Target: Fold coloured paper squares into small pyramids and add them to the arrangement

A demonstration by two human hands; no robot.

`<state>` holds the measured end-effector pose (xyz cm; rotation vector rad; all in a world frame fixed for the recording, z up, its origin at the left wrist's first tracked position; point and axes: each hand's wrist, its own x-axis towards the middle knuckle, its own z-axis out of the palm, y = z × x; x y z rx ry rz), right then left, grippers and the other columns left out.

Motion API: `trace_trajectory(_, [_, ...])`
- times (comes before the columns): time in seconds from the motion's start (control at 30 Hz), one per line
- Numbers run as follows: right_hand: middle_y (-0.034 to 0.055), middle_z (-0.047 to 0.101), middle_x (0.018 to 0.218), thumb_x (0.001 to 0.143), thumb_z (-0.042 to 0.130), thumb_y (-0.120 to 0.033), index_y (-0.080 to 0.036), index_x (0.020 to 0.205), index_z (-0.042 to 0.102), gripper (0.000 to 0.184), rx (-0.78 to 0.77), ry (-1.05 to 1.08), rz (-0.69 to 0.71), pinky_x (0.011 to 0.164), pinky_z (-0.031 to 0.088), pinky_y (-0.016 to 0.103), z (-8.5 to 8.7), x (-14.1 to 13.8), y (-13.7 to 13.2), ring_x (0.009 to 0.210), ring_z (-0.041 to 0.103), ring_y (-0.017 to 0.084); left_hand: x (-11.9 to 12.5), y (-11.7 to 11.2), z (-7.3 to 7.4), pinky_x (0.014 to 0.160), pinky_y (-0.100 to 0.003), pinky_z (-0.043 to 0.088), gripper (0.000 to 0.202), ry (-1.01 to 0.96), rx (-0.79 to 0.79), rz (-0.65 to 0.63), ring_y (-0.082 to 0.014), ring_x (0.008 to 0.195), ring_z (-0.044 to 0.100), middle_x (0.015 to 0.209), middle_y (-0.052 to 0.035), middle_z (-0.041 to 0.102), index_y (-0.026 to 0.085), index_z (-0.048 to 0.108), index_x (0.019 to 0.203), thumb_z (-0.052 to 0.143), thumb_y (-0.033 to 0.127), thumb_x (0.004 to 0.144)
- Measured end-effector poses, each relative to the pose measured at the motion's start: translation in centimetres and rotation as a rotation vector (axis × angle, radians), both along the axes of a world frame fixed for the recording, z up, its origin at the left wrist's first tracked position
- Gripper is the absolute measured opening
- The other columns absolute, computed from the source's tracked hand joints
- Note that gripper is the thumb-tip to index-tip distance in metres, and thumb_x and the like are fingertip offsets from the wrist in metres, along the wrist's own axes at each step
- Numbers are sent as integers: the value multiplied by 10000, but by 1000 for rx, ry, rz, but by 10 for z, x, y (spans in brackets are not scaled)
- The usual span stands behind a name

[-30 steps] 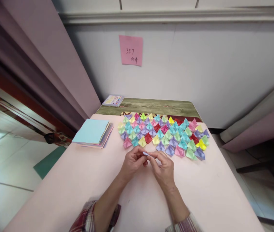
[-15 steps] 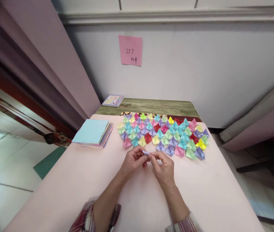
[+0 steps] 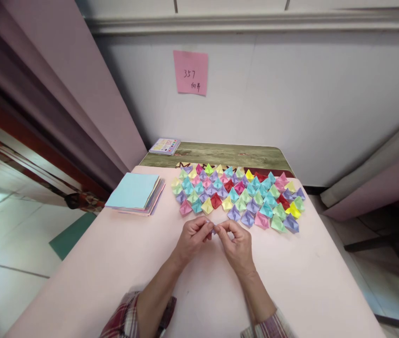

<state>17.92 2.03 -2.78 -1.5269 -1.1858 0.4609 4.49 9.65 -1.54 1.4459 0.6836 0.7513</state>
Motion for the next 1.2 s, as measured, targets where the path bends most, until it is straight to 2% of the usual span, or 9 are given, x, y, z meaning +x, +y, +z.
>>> trace_trajectory(0.13, [24, 675, 722, 868, 624, -416, -193, 776, 689, 250, -13, 77, -16, 624, 501, 259, -6, -2, 2, 675, 627, 166, 3, 1, -4, 501, -222, 341, 357, 20, -41, 35, -91, 493, 444, 550, 13, 536, 162, 597, 637, 598, 445, 855])
trace_trajectory(0.23, [62, 699, 939, 845, 659, -406, -211, 1096, 681, 318, 12, 193, 0, 678, 555, 290, -10, -2, 3, 830, 666, 196, 3, 4, -9, 473, -216, 337, 392, 27, -126, 38, -82, 452, 439, 528, 21, 533, 164, 569, 616, 603, 485, 840])
trace_trajectory(0.3, [72, 677, 1042, 820, 698, -380, -238, 1197, 643, 406, 42, 218, 38, 725, 573, 310, -12, -1, 4, 909, 662, 205, 3, 5, -10, 461, -214, 342, 419, 23, -158, 41, -82, 440, 442, 523, 24, 532, 166, 557, 615, 589, 518, 841])
trace_trajectory(0.5, [79, 670, 1018, 791, 731, -378, -222, 1092, 702, 340, 53, 239, 51, 720, 592, 329, -15, 0, 5, 858, 667, 204, 3, 6, -12, 411, -230, 342, 545, 31, -221, 63, -105, 408, 462, 510, 3, 552, 169, 543, 607, 470, 650, 852])
trace_trajectory(0.7, [50, 704, 855, 857, 642, -422, -196, 1067, 695, 313, 12, 316, 15, 658, 607, 344, -10, -2, 5, 672, 678, 173, 3, 7, -13, 436, -216, 375, 520, 33, -211, 59, -95, 431, 482, 550, 1, 568, 160, 555, 646, 483, 629, 860])
trace_trajectory(0.9, [41, 723, 771, 852, 643, -433, -197, 1098, 690, 344, -23, 398, 21, 675, 602, 340, -7, -4, 6, 679, 693, 189, 5, 4, -7, 623, -268, 528, 370, -115, -228, 111, -137, 620, 624, 717, 11, 626, 179, 597, 1015, 610, 504, 838])
trace_trajectory(0.97, [41, 719, 741, 850, 646, -433, -189, 1098, 687, 349, -33, 422, 22, 684, 599, 341, -9, -4, 6, 684, 694, 192, 7, 3, -6, 610, -272, 536, 384, -134, -247, 98, -136, 596, 622, 698, 14, 625, 172, 587, 1039, 658, 472, 809])
trace_trajectory(1.07, [53, 710, 819, 848, 649, -428, -187, 1148, 661, 385, -22, 399, -5, 690, 593, 333, -11, -5, 6, 702, 682, 179, 8, 3, -7, 513, -241, 507, 374, -97, -273, 108, -125, 509, 594, 622, 18, 613, 156, 590, 979, 673, 470, 795])
trace_trajectory(1.2, [73, 671, 1002, 758, 756, -397, -215, 1256, 601, 552, 3, 259, -15, 693, 587, 326, -12, -7, 4, 736, 669, 169, 7, 3, -9, 460, -233, 497, 363, -48, -310, 175, -123, 450, 576, 551, 29, 594, 161, 580, 879, 660, 505, 794])
